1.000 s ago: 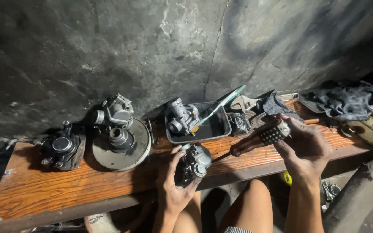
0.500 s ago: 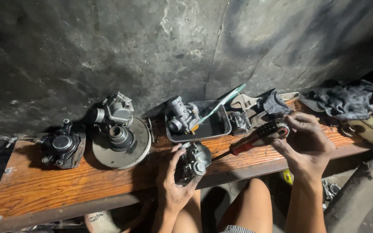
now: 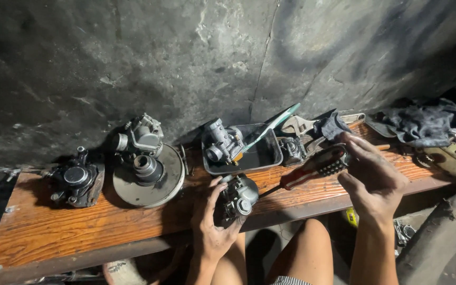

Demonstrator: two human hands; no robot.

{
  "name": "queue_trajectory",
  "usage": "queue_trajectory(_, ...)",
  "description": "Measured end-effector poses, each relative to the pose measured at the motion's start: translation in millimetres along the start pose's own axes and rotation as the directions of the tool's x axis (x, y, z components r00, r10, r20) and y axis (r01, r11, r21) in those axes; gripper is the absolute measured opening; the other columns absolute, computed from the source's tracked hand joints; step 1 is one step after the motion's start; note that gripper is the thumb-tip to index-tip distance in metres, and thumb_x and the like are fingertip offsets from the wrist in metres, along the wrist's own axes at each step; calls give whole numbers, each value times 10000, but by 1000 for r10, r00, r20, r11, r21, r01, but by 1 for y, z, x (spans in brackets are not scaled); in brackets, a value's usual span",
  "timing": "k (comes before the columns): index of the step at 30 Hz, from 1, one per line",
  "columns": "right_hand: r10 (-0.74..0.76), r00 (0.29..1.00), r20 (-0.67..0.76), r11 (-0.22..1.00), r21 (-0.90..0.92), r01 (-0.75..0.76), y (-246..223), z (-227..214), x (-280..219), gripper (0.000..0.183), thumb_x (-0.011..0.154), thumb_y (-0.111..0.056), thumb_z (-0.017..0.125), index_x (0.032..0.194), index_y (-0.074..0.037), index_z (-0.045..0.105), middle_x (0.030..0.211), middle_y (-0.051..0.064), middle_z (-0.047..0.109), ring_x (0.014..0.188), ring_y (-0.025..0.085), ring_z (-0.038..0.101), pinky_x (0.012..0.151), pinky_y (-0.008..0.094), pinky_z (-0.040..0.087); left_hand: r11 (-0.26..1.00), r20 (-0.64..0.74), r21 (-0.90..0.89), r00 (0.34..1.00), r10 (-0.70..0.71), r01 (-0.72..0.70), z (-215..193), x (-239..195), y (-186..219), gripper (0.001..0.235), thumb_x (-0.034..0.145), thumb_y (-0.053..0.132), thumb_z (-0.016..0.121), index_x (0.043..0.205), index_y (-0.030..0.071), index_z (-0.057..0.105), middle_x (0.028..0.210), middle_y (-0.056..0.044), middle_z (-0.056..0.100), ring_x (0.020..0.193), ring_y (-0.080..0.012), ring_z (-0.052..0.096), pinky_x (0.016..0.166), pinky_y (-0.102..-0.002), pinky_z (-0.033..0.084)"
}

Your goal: Cleaning motorcycle carburetor components using a toothbrush and a screwdriver on a workbench.

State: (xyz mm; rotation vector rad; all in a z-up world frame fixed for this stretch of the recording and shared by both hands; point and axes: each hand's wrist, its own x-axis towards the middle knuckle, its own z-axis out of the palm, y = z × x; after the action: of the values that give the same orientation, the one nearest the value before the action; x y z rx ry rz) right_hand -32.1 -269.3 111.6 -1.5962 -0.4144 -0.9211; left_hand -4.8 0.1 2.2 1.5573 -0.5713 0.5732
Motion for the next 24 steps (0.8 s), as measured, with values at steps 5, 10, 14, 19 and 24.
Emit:
queue_trajectory(5, 21, 1000, -16, 995, -99, -23, 11, -12, -5, 544, 787, 23, 766, 1297, 99, 592, 1342, 257, 618, 1285, 343, 647, 1184, 397, 556, 1000, 1, -25, 1000, 2, -2, 0, 1, 1, 647, 915, 313, 760, 1416, -4, 502, 1500, -258, 506, 1406, -373, 540, 1198, -446, 449)
queue_trajectory(10, -21, 999, -36, 991, -131, 16, 7, -15, -3, 588, 731, -20, 828, 1274, 72, 623, 1245, 233, 613, 1203, 295, 625, 1106, 344, 556, 999, 13, -29, 999, -34, 34, 0, 1, 2, 654, 912, 336, 756, 1417, 5, 504, 1512, -245, 502, 1406, -375, 539, 1188, -448, 452)
queue_trajectory(14, -7, 1000, 23, 980, -200, 11, -13, -6, 1, 511, 813, -57, 729, 1277, 113, 597, 1313, 297, 623, 1273, 375, 640, 1181, 428, 539, 999, -4, -29, 1000, -15, 15, 0, 3, 4, 630, 906, 303, 767, 1406, 10, 520, 1497, -234, 521, 1396, -356, 547, 1192, -436, 449)
queue_trajectory(19, 73, 997, -2, 994, -79, -73, -9, -8, -2, 535, 776, 79, 735, 1289, 111, 587, 1351, 267, 617, 1292, 385, 658, 1182, 446, 576, 999, 4, -23, 999, -37, 37, -1, 1, 3, 660, 885, 269, 796, 1421, 8, 512, 1525, -235, 500, 1409, -349, 541, 1191, -424, 453)
queue_trajectory(24, 34, 999, -20, 988, -148, -37, -5, -15, -1, 531, 702, -24, 839, 1201, 39, 668, 1193, 188, 639, 1158, 253, 640, 1044, 310, 552, 1000, 5, -18, 1000, -4, 4, -2, 2, 2, 645, 904, 332, 766, 1406, 7, 523, 1512, -226, 512, 1417, -354, 534, 1202, -437, 439)
